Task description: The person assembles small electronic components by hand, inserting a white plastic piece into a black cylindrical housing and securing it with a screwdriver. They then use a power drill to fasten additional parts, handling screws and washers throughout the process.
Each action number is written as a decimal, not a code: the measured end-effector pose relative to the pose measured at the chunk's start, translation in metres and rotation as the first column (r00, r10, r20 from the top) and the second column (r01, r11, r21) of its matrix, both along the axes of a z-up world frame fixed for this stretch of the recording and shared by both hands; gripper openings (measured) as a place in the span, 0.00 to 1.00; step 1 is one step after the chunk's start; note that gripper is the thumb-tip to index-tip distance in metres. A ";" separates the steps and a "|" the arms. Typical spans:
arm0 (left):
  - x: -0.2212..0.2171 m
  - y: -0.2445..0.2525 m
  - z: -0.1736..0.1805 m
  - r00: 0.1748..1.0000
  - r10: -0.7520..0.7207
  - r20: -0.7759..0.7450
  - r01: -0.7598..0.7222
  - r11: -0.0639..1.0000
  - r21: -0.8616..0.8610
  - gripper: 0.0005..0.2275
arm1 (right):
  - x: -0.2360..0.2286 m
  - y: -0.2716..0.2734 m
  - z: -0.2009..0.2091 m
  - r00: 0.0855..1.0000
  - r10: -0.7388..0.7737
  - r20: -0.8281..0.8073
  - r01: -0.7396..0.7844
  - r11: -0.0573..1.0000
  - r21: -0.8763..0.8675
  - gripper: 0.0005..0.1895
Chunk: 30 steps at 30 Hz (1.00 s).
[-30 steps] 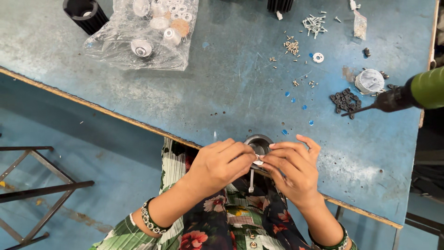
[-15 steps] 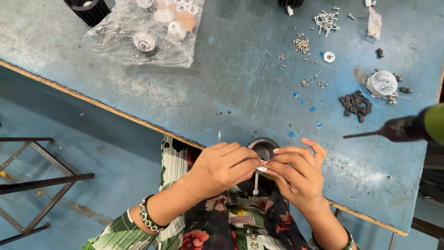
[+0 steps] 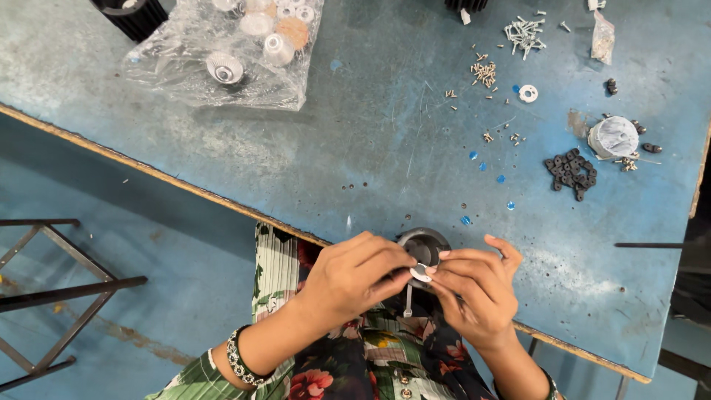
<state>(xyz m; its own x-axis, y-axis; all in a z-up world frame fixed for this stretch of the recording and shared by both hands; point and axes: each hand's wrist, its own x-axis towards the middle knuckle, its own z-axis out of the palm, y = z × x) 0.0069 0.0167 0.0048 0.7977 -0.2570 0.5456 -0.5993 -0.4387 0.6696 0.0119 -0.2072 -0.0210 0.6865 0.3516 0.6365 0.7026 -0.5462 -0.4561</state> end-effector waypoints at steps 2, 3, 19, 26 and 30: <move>0.001 0.001 -0.001 1.000 -0.008 0.020 0.007 0.999 0.035 0.10 | 0.000 -0.001 -0.002 1.000 0.005 0.008 -0.005 1.000 0.004 0.07; 0.002 0.002 -0.001 0.999 -0.032 0.040 0.030 0.998 0.055 0.10 | 0.001 -0.001 -0.003 1.000 0.010 0.013 -0.010 1.000 0.008 0.07; 0.020 0.017 -0.003 0.958 -0.264 0.115 0.228 0.940 0.255 0.08 | 0.015 0.000 0.005 0.975 0.094 -0.203 -0.083 0.995 0.063 0.08; 0.023 0.018 -0.006 0.959 -0.277 0.058 0.256 0.937 0.237 0.08 | 0.015 -0.001 0.004 0.956 0.104 -0.276 -0.086 0.993 0.079 0.07; 0.026 0.018 -0.007 0.962 -0.269 0.050 0.251 0.939 0.237 0.08 | 0.011 0.000 0.002 0.957 0.068 -0.281 -0.049 0.996 0.075 0.06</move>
